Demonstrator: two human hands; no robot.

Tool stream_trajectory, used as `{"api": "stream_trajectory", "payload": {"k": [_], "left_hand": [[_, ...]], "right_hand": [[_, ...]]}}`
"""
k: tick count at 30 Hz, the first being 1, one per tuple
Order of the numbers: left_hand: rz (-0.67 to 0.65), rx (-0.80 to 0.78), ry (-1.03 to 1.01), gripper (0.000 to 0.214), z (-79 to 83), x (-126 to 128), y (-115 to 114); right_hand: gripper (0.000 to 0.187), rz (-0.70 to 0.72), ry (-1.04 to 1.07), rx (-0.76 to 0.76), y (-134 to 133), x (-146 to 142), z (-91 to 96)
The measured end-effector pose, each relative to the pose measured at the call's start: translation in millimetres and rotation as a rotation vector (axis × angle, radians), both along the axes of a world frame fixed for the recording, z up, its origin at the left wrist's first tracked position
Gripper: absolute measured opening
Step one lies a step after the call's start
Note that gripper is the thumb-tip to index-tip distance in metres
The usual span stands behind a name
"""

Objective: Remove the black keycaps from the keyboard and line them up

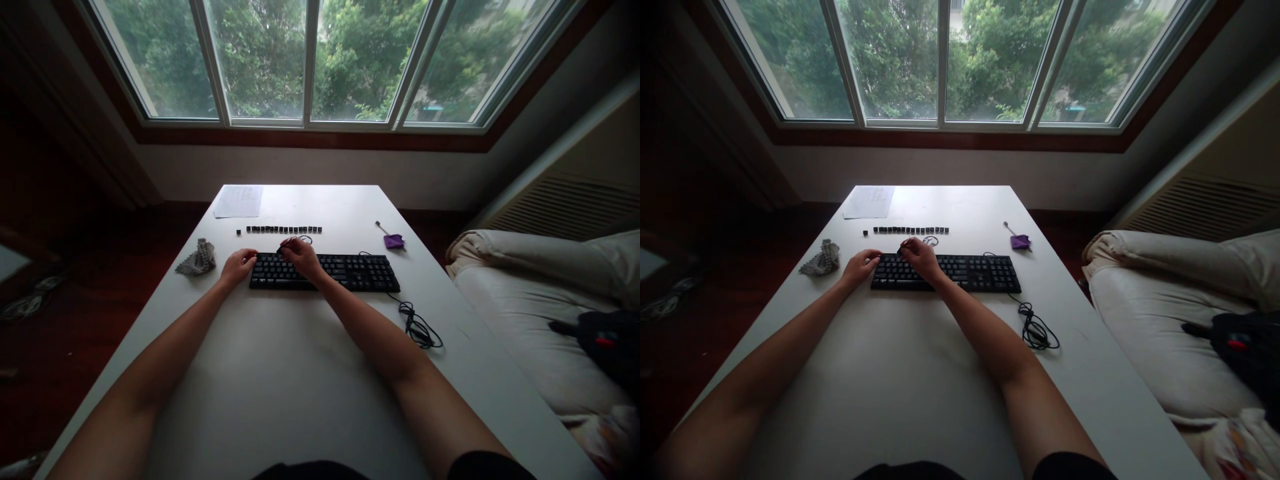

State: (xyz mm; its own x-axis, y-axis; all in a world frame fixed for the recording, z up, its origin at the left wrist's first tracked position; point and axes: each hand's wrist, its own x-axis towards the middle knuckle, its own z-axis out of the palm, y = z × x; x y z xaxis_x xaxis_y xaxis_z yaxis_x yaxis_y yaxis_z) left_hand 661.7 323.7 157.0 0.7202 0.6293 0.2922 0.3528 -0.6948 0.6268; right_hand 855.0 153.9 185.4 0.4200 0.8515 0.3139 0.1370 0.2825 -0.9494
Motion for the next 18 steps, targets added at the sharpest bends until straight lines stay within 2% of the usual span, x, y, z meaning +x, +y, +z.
{"api": "stream_trajectory", "payload": {"k": [5, 10, 18], "left_hand": [[-0.021, 0.015, -0.007, 0.033, 0.5, -3.8, -0.1], [-0.096, 0.123, 0.023, 0.038, 1.9, -7.1, 1.4], [-0.126, 0.163, 0.038, 0.036, -0.4, -8.2, 3.8]], "right_hand": [[0.02, -0.071, -0.241, -0.091, 21.2, -6.8, 14.1], [0.02, -0.124, -0.454, -0.18, 40.6, -10.4, 29.3], [0.011, -0.069, -0.553, -0.32, 63.8, -14.7, 35.1]]}}
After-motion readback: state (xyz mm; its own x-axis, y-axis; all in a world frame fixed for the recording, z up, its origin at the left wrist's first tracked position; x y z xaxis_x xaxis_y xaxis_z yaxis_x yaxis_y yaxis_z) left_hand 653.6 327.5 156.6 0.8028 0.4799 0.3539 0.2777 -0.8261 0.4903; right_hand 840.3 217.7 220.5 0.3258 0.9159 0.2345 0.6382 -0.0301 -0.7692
